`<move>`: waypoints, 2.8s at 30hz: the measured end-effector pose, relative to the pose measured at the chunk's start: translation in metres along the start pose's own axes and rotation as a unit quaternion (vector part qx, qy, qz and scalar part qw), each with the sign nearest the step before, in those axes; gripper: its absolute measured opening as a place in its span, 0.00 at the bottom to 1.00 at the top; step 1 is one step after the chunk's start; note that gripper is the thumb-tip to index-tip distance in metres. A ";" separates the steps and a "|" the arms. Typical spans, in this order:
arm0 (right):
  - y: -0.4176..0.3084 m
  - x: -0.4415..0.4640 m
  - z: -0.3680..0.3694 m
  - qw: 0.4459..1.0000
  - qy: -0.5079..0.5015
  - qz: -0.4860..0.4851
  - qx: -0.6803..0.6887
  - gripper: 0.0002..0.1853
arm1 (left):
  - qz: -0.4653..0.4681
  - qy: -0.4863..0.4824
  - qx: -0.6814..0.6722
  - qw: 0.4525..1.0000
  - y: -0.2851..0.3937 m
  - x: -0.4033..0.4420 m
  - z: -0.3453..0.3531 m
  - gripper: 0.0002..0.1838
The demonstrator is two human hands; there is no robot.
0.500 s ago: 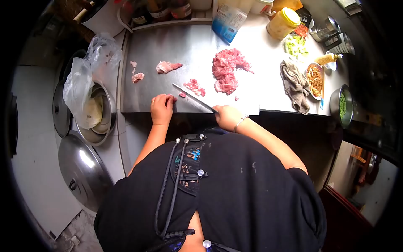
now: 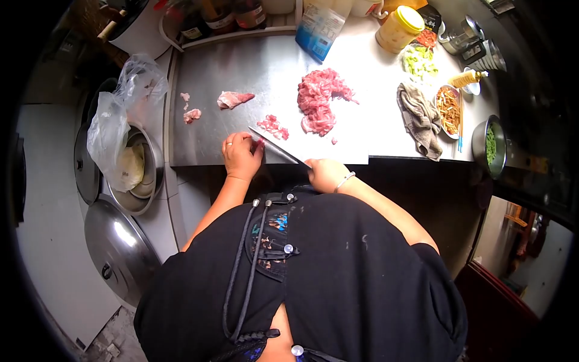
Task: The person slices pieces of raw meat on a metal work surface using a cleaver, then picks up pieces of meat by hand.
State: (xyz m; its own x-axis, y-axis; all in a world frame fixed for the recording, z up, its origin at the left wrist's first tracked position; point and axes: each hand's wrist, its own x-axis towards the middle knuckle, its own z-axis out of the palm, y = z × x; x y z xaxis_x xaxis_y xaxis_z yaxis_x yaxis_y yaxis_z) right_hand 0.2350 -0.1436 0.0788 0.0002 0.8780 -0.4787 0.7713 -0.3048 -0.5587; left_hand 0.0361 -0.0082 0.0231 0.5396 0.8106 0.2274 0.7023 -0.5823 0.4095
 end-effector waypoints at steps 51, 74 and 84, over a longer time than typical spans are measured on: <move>0.010 -0.011 -0.020 0.996 0.023 0.052 0.074 0.11 | 0.005 0.048 -0.111 0.993 -0.013 0.012 0.008 0.07; 0.004 0.013 -0.018 0.998 -0.047 0.029 0.024 0.16 | -0.034 0.076 -0.107 0.991 -0.049 -0.004 -0.018 0.05; -0.010 0.009 -0.023 1.000 0.000 -0.022 0.009 0.15 | -0.017 0.026 -0.149 0.988 -0.020 -0.014 -0.005 0.09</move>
State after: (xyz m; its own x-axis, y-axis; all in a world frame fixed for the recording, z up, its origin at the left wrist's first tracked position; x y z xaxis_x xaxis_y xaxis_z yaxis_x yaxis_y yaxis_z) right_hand 0.2421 -0.1244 0.0956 -0.0335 0.8913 -0.4522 0.7584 -0.2720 -0.5923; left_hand 0.0124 -0.0073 0.0165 0.4877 0.8360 0.2514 0.5469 -0.5171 0.6584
